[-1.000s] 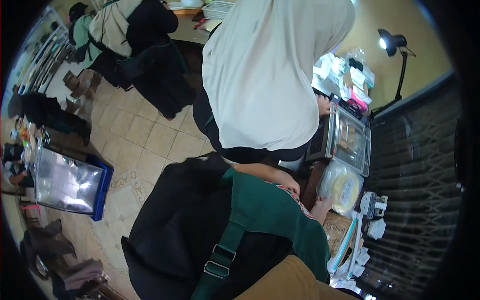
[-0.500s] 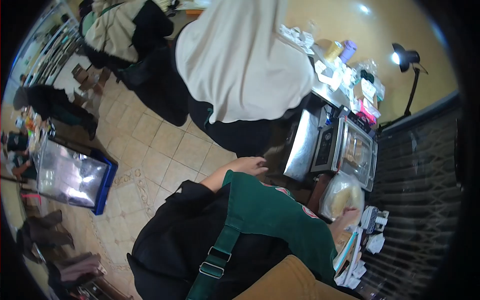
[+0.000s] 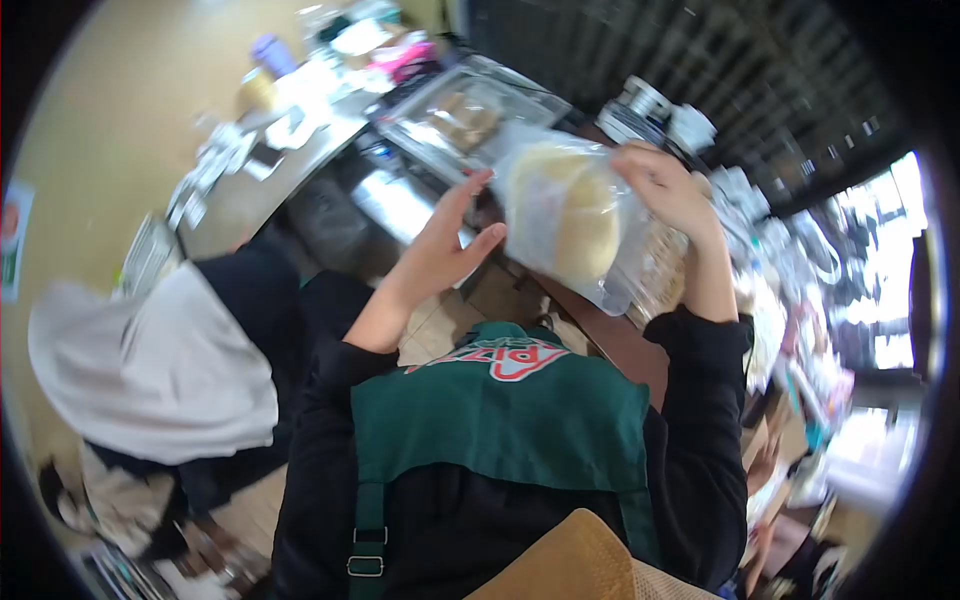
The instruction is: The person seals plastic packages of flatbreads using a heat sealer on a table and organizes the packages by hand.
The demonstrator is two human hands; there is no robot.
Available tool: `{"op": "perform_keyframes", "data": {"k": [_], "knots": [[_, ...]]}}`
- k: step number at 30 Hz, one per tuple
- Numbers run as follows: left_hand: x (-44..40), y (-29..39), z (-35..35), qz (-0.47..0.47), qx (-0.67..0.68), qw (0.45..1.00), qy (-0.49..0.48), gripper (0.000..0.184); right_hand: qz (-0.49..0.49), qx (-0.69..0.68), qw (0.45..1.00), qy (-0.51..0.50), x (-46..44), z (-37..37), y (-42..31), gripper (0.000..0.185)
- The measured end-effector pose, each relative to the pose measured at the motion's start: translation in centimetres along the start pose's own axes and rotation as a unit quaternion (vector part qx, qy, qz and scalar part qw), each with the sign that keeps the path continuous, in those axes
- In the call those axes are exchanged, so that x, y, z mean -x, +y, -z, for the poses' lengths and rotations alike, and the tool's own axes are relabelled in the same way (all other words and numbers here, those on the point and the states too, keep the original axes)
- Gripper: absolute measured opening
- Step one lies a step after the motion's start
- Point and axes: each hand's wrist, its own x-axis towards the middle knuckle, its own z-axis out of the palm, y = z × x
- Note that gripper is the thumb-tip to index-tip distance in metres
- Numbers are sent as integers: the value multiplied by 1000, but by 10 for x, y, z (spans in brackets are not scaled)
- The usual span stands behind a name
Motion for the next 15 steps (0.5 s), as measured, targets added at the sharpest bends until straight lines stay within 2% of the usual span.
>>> {"op": "perform_keyframes", "data": {"k": [2,3,5,6,8,9,10,11,13,14,15], "knots": [[-41,22,-13,-60,-50,997,-28,82,9,27,999,-36,14,11,-18,16],[-61,34,-23,-126,-81,988,-32,80,1,33,999,-38,21,17,-30,16],[-92,46,-45,-185,-109,971,-102,70,-12,45,998,-42,33,29,-46,17],[-102,55,-52,-152,-64,974,-155,49,-11,52,998,-32,35,33,-47,17],[-125,60,-75,-90,12,950,-297,40,-6,67,998,-12,49,48,-43,18],[-136,62,-88,-59,45,927,-367,37,-35,54,998,18,61,56,-38,20],[-144,64,-103,-53,38,927,-369,38,-62,43,996,48,74,66,-33,22],[-150,59,-121,-36,92,925,-366,38,-87,31,993,78,86,76,-27,24],[-160,46,-154,6,197,913,-356,40,-117,12,969,217,127,91,2,29],[-170,55,-162,-31,243,901,-358,46,-136,-18,951,277,154,99,23,32],[-178,54,-174,1,291,888,-357,48,-153,-49,929,334,179,102,42,35]]}}
